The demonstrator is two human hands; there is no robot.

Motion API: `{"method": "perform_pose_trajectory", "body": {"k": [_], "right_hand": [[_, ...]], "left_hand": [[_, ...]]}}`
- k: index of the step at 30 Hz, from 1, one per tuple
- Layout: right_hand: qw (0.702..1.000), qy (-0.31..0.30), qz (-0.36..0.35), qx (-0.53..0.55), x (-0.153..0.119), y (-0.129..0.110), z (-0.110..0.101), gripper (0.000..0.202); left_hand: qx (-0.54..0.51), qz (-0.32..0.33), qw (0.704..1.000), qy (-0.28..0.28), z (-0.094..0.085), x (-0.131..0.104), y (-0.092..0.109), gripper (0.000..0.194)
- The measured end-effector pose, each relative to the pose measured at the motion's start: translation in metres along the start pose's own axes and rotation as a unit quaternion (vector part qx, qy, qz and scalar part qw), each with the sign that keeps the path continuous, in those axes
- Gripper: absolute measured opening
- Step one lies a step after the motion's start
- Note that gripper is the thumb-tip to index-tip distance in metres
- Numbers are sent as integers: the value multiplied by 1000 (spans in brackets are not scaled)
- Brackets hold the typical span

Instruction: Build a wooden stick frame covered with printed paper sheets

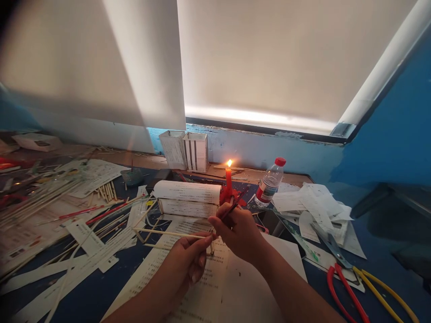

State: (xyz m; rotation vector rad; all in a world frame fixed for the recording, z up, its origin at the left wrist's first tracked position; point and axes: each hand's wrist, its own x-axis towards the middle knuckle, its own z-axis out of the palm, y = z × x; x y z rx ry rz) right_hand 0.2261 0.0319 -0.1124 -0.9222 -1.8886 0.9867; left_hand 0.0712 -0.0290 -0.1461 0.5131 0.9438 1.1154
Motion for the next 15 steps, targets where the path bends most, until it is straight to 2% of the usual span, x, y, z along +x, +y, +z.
{"method": "perform_pose_trajectory", "body": {"k": [4, 10, 15], "right_hand": [[999, -24, 21, 36, -2, 1, -3, 26], [999, -41, -4, 0, -1, 3, -7, 25], [999, 1, -17, -28, 3, 7, -10, 24]], "left_hand": [[-2, -2, 1000, 2, 1, -2, 1, 41], [-3, -5, 1000, 10, 2, -1, 3, 37], [2, -6, 1000, 6, 0, 1, 0, 35]]}}
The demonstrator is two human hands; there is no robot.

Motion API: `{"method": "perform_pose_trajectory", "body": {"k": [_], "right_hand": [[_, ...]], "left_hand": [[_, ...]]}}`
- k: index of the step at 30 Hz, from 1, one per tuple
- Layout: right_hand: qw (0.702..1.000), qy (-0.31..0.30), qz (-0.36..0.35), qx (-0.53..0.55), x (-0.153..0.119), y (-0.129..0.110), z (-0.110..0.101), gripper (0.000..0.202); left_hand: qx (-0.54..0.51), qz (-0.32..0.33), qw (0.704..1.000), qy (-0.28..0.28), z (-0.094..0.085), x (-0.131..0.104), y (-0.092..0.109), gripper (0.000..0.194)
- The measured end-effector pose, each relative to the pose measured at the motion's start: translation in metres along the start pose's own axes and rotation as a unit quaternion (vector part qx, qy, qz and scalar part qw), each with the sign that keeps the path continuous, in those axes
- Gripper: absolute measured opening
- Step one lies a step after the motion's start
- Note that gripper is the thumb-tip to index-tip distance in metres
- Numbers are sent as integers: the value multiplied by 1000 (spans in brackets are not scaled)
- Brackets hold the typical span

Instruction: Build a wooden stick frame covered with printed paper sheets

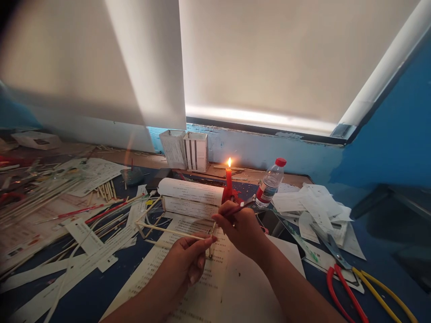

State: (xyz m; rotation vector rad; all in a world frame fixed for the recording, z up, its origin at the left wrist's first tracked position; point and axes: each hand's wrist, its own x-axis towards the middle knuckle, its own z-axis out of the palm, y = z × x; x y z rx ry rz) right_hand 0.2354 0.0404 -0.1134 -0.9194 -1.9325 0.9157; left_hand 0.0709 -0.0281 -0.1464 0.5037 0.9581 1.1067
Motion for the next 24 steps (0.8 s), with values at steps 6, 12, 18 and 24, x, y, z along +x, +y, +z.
{"method": "perform_pose_trajectory", "body": {"k": [6, 12, 18, 24], "right_hand": [[991, -31, 55, 117, -4, -5, 2, 25], [987, -47, 60, 141, -5, -5, 7, 23], [991, 56, 35, 116, 1, 0, 0, 22], [975, -26, 78, 208, -7, -5, 5, 23]], "left_hand": [[-3, 20, 1000, 4, -1, 0, -2, 32], [-4, 19, 1000, 6, -2, 2, -3, 32], [7, 15, 1000, 5, -1, 1, -4, 36], [22, 27, 999, 11, 1, -2, 1, 35]]}}
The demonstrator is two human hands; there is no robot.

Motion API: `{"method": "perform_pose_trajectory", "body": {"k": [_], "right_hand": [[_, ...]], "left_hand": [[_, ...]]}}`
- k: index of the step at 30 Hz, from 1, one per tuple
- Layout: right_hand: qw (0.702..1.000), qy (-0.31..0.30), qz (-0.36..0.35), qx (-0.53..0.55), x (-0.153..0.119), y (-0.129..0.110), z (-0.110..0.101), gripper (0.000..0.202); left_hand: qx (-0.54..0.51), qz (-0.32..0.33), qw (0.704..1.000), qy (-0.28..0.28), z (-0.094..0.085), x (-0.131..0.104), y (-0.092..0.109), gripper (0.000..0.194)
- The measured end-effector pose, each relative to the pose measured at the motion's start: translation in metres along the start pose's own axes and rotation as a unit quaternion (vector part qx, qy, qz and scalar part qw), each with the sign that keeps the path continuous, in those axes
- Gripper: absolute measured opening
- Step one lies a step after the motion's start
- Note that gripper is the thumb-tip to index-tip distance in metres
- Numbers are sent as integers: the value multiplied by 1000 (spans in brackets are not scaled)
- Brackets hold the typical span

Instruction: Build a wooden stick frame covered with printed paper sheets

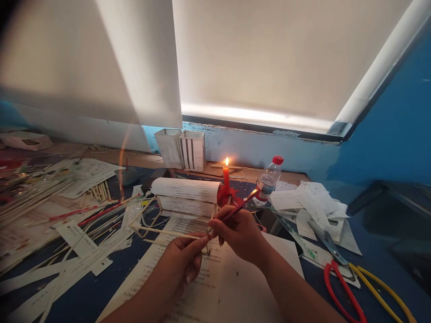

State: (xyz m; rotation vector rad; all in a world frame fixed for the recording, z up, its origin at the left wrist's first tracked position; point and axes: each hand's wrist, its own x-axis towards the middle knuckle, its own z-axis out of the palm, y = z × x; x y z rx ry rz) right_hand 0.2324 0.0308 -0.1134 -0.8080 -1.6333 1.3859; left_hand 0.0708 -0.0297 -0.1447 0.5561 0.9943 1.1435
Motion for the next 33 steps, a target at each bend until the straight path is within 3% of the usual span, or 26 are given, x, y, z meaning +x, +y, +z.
{"method": "perform_pose_trajectory", "body": {"k": [7, 12, 18, 23, 28, 33], "right_hand": [[997, 49, -36, -56, 5, 5, -4, 21], [1000, -14, -7, 16, 2, 5, -1, 20], [995, 75, -45, -41, 7, 6, -4, 23], [1000, 17, -11, 21, 5, 8, -6, 25], [998, 44, -31, 24, 3, 10, -4, 21], [1000, 5, -21, 22, 3, 12, -2, 18]], "left_hand": [[6, -2, 1000, -1, -1, 0, -2, 35], [1, 6, 1000, 2, -2, 1, -2, 36], [-5, 10, 1000, 8, -1, 0, -1, 34], [-20, 21, 1000, 13, -1, -2, 2, 35], [-23, 26, 999, 4, 0, -3, 5, 35], [-19, 32, 999, -5, -1, -3, 5, 33]]}}
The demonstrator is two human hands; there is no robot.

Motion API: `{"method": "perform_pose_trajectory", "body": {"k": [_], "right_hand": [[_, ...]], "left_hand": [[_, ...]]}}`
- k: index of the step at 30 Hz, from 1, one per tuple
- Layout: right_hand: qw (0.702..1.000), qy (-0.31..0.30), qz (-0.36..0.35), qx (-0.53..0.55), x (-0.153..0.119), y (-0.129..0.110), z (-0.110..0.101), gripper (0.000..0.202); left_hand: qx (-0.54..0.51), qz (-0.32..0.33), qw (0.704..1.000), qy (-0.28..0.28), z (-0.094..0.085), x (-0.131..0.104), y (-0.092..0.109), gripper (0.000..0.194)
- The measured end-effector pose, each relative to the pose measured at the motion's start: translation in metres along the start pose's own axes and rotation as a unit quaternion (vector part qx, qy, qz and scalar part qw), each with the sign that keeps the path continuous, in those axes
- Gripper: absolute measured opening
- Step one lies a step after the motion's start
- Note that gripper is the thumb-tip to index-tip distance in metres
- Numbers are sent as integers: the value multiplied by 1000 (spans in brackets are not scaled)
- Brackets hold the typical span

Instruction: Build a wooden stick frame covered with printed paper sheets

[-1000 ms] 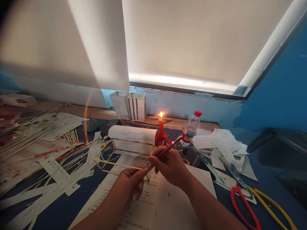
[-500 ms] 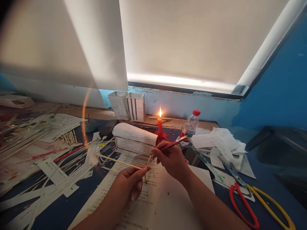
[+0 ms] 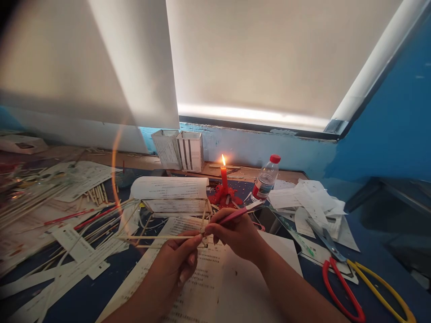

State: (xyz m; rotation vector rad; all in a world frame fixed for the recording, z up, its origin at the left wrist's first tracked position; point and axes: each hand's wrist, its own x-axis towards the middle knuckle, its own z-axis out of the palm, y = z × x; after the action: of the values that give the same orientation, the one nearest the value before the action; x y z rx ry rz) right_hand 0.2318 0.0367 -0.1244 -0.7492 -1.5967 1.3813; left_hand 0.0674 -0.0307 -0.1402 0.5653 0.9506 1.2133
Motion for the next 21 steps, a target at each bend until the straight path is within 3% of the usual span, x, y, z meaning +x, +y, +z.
{"method": "perform_pose_trajectory", "body": {"k": [4, 9, 13, 18, 21], "right_hand": [[998, 56, -24, -13, 3, 1, -1, 19], [1000, -4, 6, -4, 3, 1, -1, 20], [997, 69, -13, -29, 2, 2, 1, 21], [999, 5, 12, -32, 2, 2, 1, 20], [997, 62, -11, -48, 3, 2, 1, 19]], "left_hand": [[14, -2, 1000, -5, -1, 0, -1, 32], [21, -6, 1000, -5, -2, 1, -1, 33], [16, -7, 1000, -6, -2, 1, -3, 34], [8, 0, 1000, -5, -2, 1, -3, 31], [7, 3, 1000, -6, -1, 2, -3, 32]]}}
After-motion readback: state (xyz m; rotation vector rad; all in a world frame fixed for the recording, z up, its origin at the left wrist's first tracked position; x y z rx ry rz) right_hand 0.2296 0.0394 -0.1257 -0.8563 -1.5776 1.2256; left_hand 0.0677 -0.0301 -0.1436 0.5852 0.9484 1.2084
